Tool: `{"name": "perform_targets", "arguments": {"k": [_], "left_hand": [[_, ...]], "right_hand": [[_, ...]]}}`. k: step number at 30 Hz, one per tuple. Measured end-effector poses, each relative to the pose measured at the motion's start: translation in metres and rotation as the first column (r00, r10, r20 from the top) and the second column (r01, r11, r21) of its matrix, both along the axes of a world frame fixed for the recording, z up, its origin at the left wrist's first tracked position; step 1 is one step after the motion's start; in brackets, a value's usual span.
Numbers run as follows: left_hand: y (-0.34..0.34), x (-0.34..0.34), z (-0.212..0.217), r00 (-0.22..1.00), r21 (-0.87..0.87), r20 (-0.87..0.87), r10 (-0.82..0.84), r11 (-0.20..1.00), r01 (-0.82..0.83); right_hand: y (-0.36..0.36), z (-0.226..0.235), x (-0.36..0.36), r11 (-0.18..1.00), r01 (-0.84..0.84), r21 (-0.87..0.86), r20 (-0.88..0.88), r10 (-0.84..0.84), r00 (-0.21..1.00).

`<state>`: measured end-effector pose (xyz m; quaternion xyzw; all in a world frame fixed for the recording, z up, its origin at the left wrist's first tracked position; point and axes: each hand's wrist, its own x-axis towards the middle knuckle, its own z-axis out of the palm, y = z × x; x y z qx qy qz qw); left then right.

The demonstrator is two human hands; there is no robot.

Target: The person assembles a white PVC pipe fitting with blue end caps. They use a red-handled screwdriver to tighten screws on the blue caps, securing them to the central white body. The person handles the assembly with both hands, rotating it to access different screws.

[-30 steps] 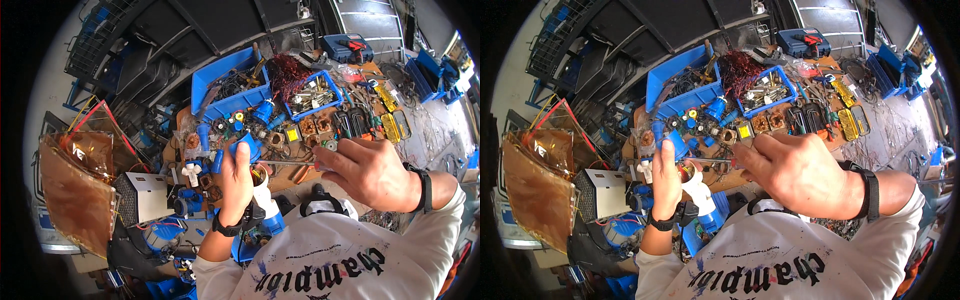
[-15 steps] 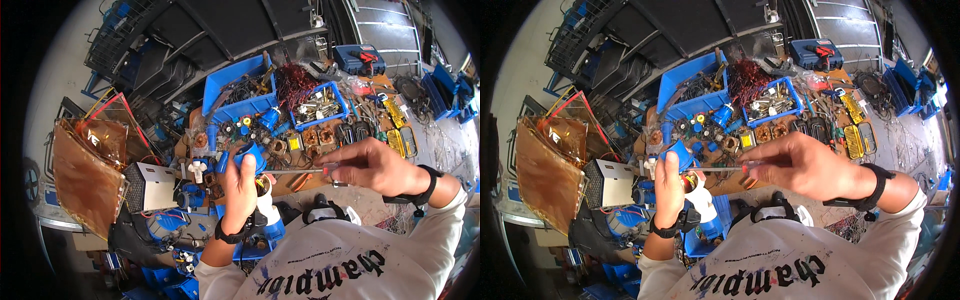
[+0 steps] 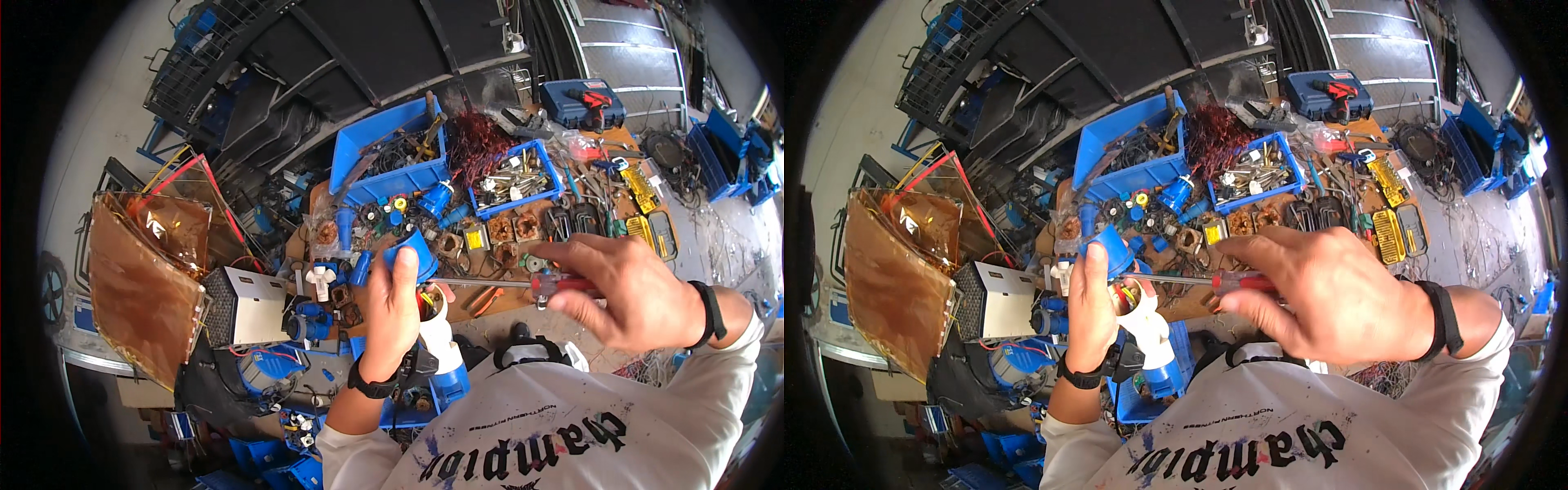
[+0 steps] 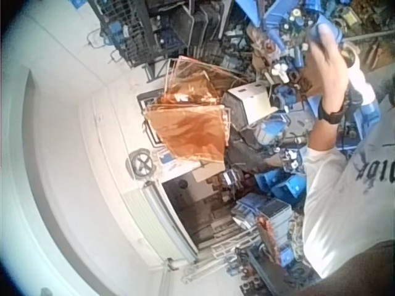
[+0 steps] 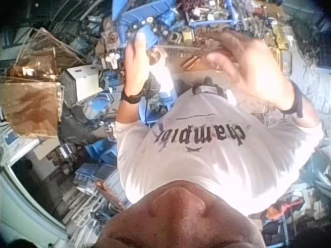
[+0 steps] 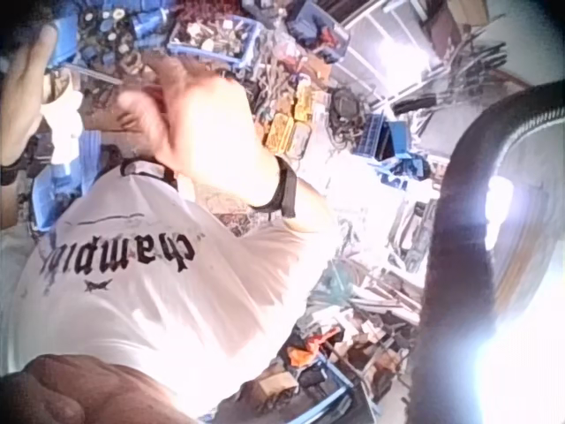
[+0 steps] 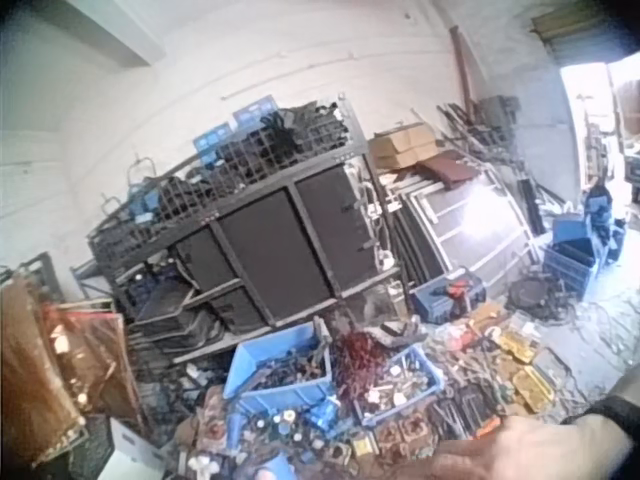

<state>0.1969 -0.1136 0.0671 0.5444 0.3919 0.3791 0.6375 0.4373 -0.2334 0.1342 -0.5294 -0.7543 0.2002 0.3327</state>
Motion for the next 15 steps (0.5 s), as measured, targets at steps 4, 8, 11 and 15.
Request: {"name": "perform_targets", "arguments": {"k": [4, 8, 11, 15], "left_hand": [[-0.005, 0.002, -0.002, 1.000, 0.014, 0.000, -0.016, 1.000, 0.016], [-0.010, 0.006, -0.001, 0.999, 0.096, -0.047, 0.011, 0.995, -0.007], [-0.009, 0.009, 0.000, 0.998, 0.144, -0.054, -0.014, 0.989, 0.022], [-0.008, 0.004, -0.001, 0.997, 0.061, -0.071, -0.017, 0.998, 0.021]], "right_hand": [[0.002, 0.007, 0.007, 0.968, -0.039, -0.249, -0.241, -0.023, 0.970], [0.003, 0.007, 0.011, 0.886, -0.063, -0.458, -0.419, -0.153, 0.895], [0.006, 0.003, 0.013, 0.967, -0.037, -0.251, -0.284, -0.037, 0.958], [0.005, -0.002, 0.013, 0.966, -0.109, 0.235, 0.160, 0.072, 0.984]]}}
